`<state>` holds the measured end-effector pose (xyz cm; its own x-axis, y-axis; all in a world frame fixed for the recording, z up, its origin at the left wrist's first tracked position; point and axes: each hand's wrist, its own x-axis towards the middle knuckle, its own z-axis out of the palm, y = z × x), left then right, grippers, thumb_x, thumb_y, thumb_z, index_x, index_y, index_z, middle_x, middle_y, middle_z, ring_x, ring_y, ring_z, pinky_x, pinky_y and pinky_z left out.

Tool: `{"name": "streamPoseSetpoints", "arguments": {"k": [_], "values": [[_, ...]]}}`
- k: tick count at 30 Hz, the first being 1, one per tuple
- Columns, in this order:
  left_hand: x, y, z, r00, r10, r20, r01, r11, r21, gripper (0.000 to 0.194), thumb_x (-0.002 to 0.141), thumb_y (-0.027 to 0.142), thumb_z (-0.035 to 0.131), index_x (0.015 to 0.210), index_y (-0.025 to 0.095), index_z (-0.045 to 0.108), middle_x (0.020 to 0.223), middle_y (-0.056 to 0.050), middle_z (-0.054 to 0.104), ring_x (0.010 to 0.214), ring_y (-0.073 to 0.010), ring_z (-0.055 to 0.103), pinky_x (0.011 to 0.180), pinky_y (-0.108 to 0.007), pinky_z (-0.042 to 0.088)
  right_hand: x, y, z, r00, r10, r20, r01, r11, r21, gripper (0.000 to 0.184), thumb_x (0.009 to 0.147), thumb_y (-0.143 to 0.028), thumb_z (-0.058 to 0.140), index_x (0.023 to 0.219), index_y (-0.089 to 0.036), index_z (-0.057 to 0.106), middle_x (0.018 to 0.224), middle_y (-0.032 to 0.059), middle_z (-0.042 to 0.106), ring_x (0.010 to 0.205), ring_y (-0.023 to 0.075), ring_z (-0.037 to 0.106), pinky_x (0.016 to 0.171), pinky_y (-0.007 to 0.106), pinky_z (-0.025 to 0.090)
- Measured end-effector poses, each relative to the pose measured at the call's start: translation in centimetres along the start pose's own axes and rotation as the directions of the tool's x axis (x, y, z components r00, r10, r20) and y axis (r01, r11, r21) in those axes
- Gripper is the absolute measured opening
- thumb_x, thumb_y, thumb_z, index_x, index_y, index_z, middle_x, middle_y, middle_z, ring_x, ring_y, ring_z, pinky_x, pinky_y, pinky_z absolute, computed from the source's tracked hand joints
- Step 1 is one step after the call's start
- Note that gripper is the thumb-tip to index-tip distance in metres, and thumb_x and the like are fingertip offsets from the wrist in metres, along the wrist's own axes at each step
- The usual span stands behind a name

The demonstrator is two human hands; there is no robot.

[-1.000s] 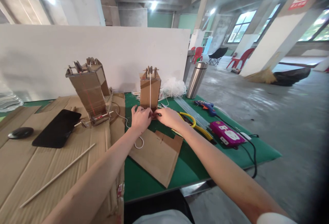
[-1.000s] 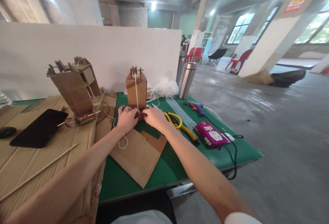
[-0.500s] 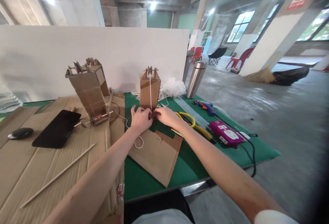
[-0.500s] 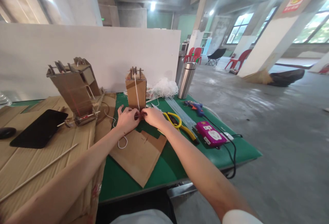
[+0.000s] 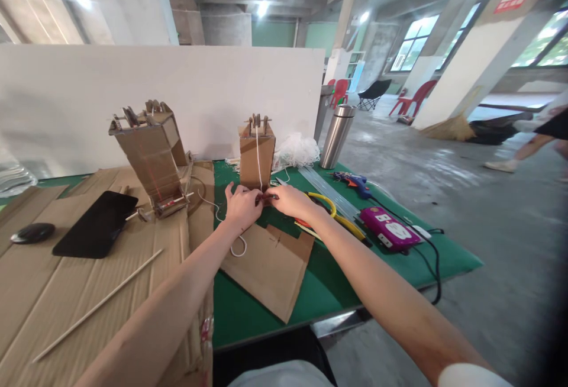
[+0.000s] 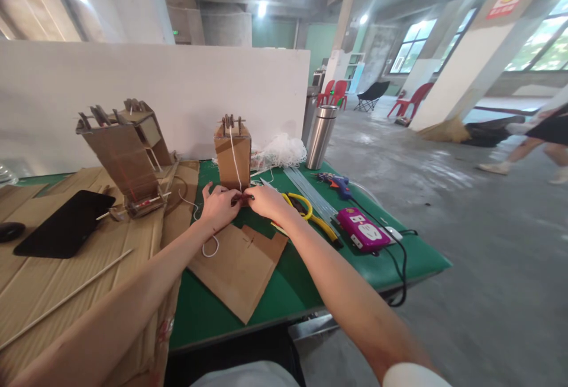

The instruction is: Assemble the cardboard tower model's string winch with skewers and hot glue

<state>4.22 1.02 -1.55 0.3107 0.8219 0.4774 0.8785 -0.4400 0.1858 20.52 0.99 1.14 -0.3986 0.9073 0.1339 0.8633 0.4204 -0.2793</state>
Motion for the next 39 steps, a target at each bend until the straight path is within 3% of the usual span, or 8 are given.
{"name": "streamPoseSetpoints", "arguments": {"k": [8,12,15,20,28,35,39], "values": [[0.1,0.1,-0.2,1.000,0.006,-0.004,-0.006,1.000,0.008,0.019,0.081,0.025,0.053,0.088,0.028,0.071,0.082,-0.003,0.069,0.098,-0.0212,0.057,0.108,-0.052,0.015,-0.3,0.3,-0.6,0.999,-0.039,0.015,0.038,0.998,0.050,0.027,0.083,-0.021,0.046,0.100,-0.025,0.068,0.094,0.0026,0.070,0.078,0.0160,0.061,0.061,0.022,0.035],[0.1,0.4,-0.4,0.999,0.031,-0.015,-0.031,0.999,0.024,0.019,0.083,0.025,0.052,0.082,0.027,0.071,0.079,-0.003,0.070,0.095,-0.0208,0.056,0.108,-0.051,0.016,-0.7,1.3,-1.8,0.996,0.039,-0.079,-0.031,0.995,0.094,0.029,0.083,-0.021,0.045,0.104,-0.025,0.065,0.089,0.0007,0.068,0.070,0.0136,0.057,0.060,0.022,0.035],[0.0,0.5,-0.6,0.998,0.056,-0.027,-0.055,0.998,0.035,0.020,0.085,0.025,0.050,0.081,0.027,0.070,0.081,-0.002,0.071,0.095,-0.0209,0.056,0.108,-0.051,0.015,-0.7,2.3,-1.9,0.989,0.066,-0.136,-0.062,0.998,0.027,0.026,0.080,-0.019,0.050,0.102,-0.021,0.064,0.096,0.0038,0.066,0.078,0.0150,0.057,0.067,0.023,0.037],[-0.1,0.4,-0.5,0.998,0.066,-0.019,-0.065,0.997,0.049,0.017,0.084,0.026,0.052,0.082,0.027,0.069,0.086,-0.001,0.072,0.100,-0.0233,0.053,0.108,-0.052,0.015,0.0,2.9,-0.6,0.995,0.062,-0.084,-0.073,0.989,-0.125,0.020,0.077,-0.020,0.059,0.095,-0.018,0.065,0.100,0.0080,0.063,0.097,0.0217,0.053,0.081,0.028,0.036],[-0.1,0.3,-0.3,0.998,0.059,-0.010,-0.059,0.998,0.033,0.017,0.084,0.026,0.053,0.083,0.029,0.069,0.089,-0.001,0.072,0.101,-0.0240,0.052,0.108,-0.052,0.014,0.3,2.1,0.1,0.996,0.038,-0.076,-0.049,0.987,-0.151,0.014,0.080,-0.019,0.053,0.088,-0.020,0.065,0.091,0.0060,0.067,0.092,0.0209,0.055,0.077,0.028,0.035],[-0.3,0.3,-0.5,0.988,0.148,-0.047,-0.142,0.983,0.113,0.021,0.086,0.025,0.048,0.085,0.028,0.069,0.087,-0.003,0.070,0.099,-0.0244,0.051,0.109,-0.051,0.014,0.3,2.3,0.1,0.997,0.025,-0.077,-0.037,0.987,-0.154,0.016,0.081,-0.018,0.053,0.087,-0.020,0.067,0.088,0.0061,0.068,0.091,0.0206,0.058,0.074,0.026,0.036],[-0.3,0.3,-0.4,0.991,0.125,-0.038,-0.119,0.986,0.119,0.019,0.084,0.026,0.051,0.086,0.029,0.070,0.089,-0.003,0.070,0.102,-0.0254,0.050,0.109,-0.051,0.015,0.3,2.4,0.1,0.998,0.018,-0.059,-0.028,0.985,-0.168,0.018,0.083,-0.019,0.051,0.086,-0.020,0.069,0.089,0.0071,0.069,0.091,0.0210,0.060,0.073,0.026,0.037]]}}
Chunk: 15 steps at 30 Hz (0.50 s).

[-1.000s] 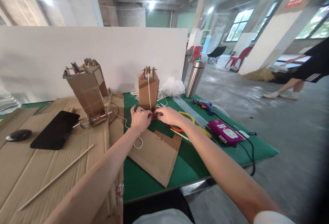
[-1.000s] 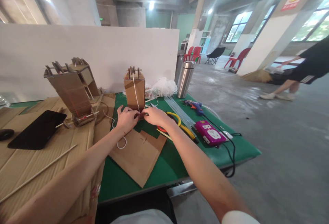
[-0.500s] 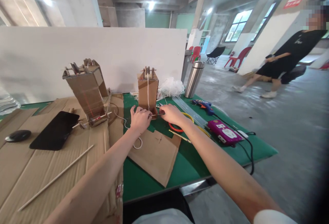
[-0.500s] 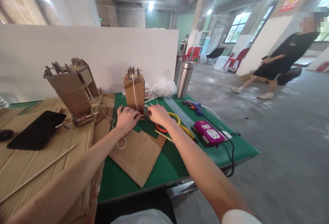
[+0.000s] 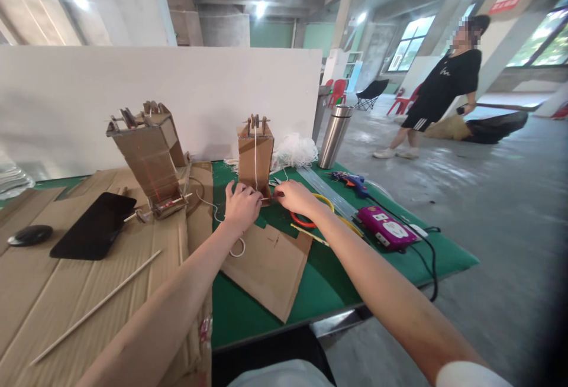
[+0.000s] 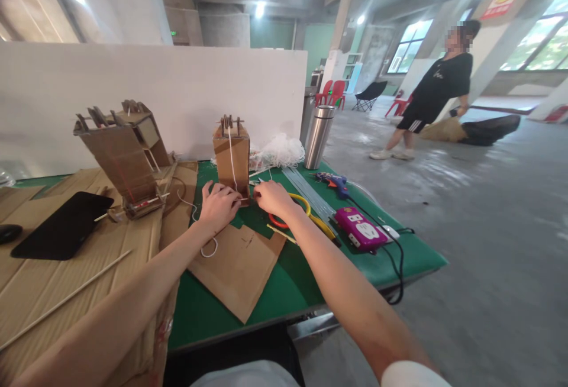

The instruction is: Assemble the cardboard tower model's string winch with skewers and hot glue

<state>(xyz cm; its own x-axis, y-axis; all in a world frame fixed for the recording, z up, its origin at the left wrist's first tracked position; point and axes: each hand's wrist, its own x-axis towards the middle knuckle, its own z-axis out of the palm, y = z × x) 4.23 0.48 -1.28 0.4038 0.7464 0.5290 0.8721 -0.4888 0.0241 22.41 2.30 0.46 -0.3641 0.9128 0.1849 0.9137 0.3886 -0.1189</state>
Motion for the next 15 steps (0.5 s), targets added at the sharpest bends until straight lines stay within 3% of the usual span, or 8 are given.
{"name": "streamPoseSetpoints", "arguments": {"k": [5,10,15], "values": [[0.05,-0.02,0.21,0.999,-0.036,-0.003,0.036,0.999,-0.029,0.022,0.086,0.028,0.049,0.083,0.029,0.071,0.092,-0.003,0.070,0.104,-0.0261,0.049,0.108,-0.052,0.016,-0.06,0.00,-0.05,1.000,-0.015,0.025,0.015,1.000,-0.027,0.022,0.085,-0.019,0.047,0.081,-0.019,0.069,0.088,0.0094,0.070,0.088,0.0215,0.061,0.070,0.026,0.038],[0.05,-0.10,0.33,0.999,-0.033,-0.003,0.033,0.999,-0.028,0.022,0.086,0.028,0.049,0.083,0.029,0.071,0.093,-0.003,0.069,0.104,-0.0261,0.048,0.108,-0.052,0.017,-0.08,-0.09,0.08,1.000,-0.004,-0.013,0.005,0.999,0.045,0.017,0.080,-0.019,0.054,0.095,-0.018,0.064,0.092,0.0083,0.069,0.087,0.0209,0.061,0.069,0.025,0.037],[0.06,-0.13,0.42,0.999,-0.034,0.000,0.034,0.999,-0.008,0.021,0.085,0.028,0.049,0.082,0.028,0.070,0.094,-0.003,0.069,0.105,-0.0266,0.048,0.107,-0.052,0.018,-0.05,0.05,0.28,0.999,-0.034,-0.028,0.035,0.998,0.057,0.015,0.080,-0.014,0.050,0.084,-0.018,0.064,0.085,0.0069,0.068,0.081,0.0196,0.061,0.065,0.024,0.036]]}}
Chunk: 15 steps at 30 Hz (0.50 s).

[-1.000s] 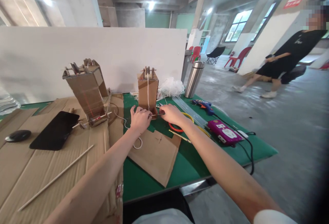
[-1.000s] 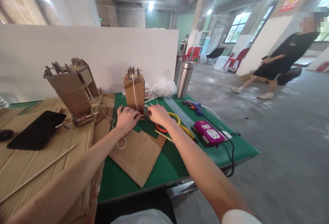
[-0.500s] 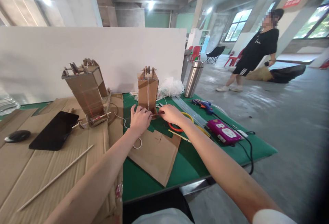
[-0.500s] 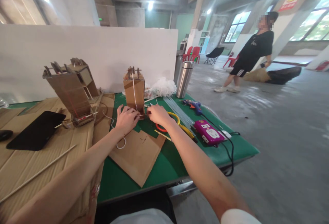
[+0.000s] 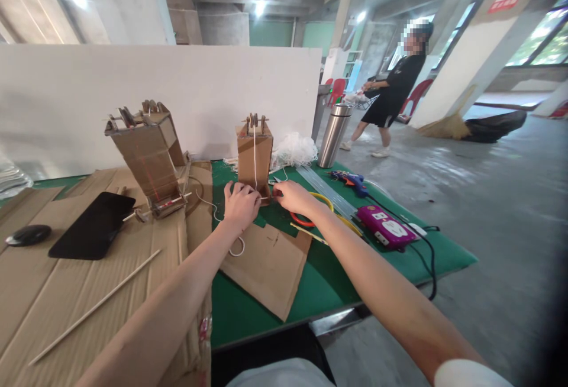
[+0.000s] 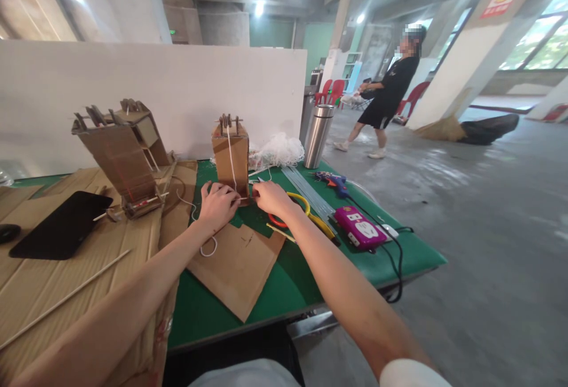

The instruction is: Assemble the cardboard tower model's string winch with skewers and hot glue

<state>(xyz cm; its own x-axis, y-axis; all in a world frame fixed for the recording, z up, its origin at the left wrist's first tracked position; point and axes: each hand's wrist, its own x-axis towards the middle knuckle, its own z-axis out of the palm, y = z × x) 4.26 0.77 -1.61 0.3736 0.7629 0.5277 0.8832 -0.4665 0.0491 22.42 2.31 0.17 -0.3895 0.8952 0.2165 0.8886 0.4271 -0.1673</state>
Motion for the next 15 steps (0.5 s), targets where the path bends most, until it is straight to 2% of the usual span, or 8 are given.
{"name": "streamPoseSetpoints", "arguments": {"k": [8,15], "values": [[-0.07,0.26,-0.09,1.000,-0.004,0.019,0.005,0.999,-0.033,0.018,0.076,0.022,0.054,0.086,0.025,0.069,0.097,-0.005,0.068,0.107,-0.0274,0.048,0.109,-0.053,0.015,0.12,0.05,0.10,0.999,0.025,0.031,-0.024,0.999,-0.030,0.019,0.084,-0.018,0.048,0.089,-0.017,0.067,0.094,0.0100,0.069,0.094,0.0218,0.059,0.076,0.026,0.037],[0.01,0.16,-0.05,1.000,-0.015,0.024,0.016,0.999,-0.036,0.017,0.076,0.023,0.053,0.084,0.025,0.068,0.098,-0.003,0.067,0.107,-0.0261,0.048,0.109,-0.053,0.016,0.21,0.16,0.12,0.999,0.031,0.037,-0.029,0.998,-0.052,0.019,0.085,-0.019,0.049,0.088,-0.018,0.068,0.094,0.0094,0.069,0.092,0.0222,0.059,0.074,0.026,0.038]]}}
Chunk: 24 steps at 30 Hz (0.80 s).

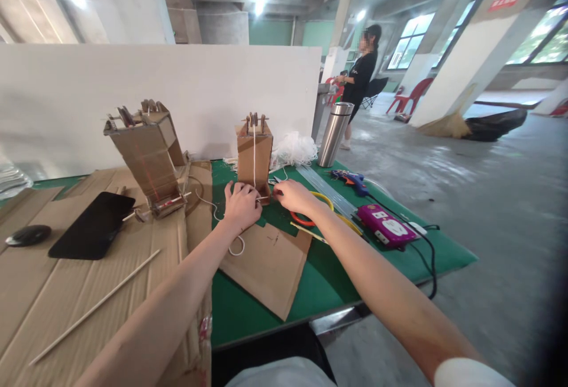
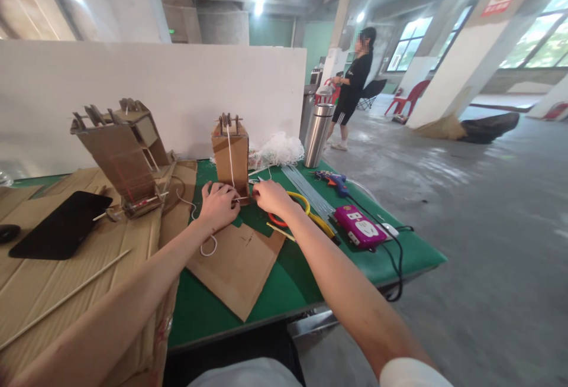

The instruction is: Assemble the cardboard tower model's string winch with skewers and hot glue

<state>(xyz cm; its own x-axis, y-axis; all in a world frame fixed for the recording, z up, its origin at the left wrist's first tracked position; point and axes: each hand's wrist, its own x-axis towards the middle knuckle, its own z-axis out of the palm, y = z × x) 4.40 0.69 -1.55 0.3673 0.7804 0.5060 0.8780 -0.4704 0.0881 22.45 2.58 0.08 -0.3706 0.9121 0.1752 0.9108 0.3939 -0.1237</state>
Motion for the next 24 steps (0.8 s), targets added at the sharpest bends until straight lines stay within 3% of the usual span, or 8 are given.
{"name": "streamPoseSetpoints", "arguments": {"k": [15,24], "values": [[0.17,0.03,0.16,0.997,-0.054,0.062,0.054,0.999,0.002,0.019,0.074,0.019,0.054,0.085,0.024,0.068,0.096,-0.004,0.066,0.107,-0.0258,0.046,0.108,-0.049,0.014,-0.06,-0.08,-0.11,1.000,-0.013,0.002,0.013,1.000,-0.002,0.022,0.086,-0.020,0.049,0.086,-0.018,0.071,0.093,0.0100,0.070,0.091,0.0211,0.060,0.075,0.026,0.038],[0.58,-0.53,0.18,0.992,-0.088,0.095,0.091,0.995,-0.028,0.019,0.082,0.026,0.052,0.080,0.027,0.071,0.096,-0.002,0.067,0.105,-0.0251,0.047,0.104,-0.049,0.019,-0.19,-0.18,-0.46,1.000,-0.016,0.017,0.016,1.000,0.017,0.021,0.087,-0.022,0.050,0.089,-0.018,0.071,0.093,0.0107,0.070,0.090,0.0209,0.061,0.074,0.025,0.038]]}}
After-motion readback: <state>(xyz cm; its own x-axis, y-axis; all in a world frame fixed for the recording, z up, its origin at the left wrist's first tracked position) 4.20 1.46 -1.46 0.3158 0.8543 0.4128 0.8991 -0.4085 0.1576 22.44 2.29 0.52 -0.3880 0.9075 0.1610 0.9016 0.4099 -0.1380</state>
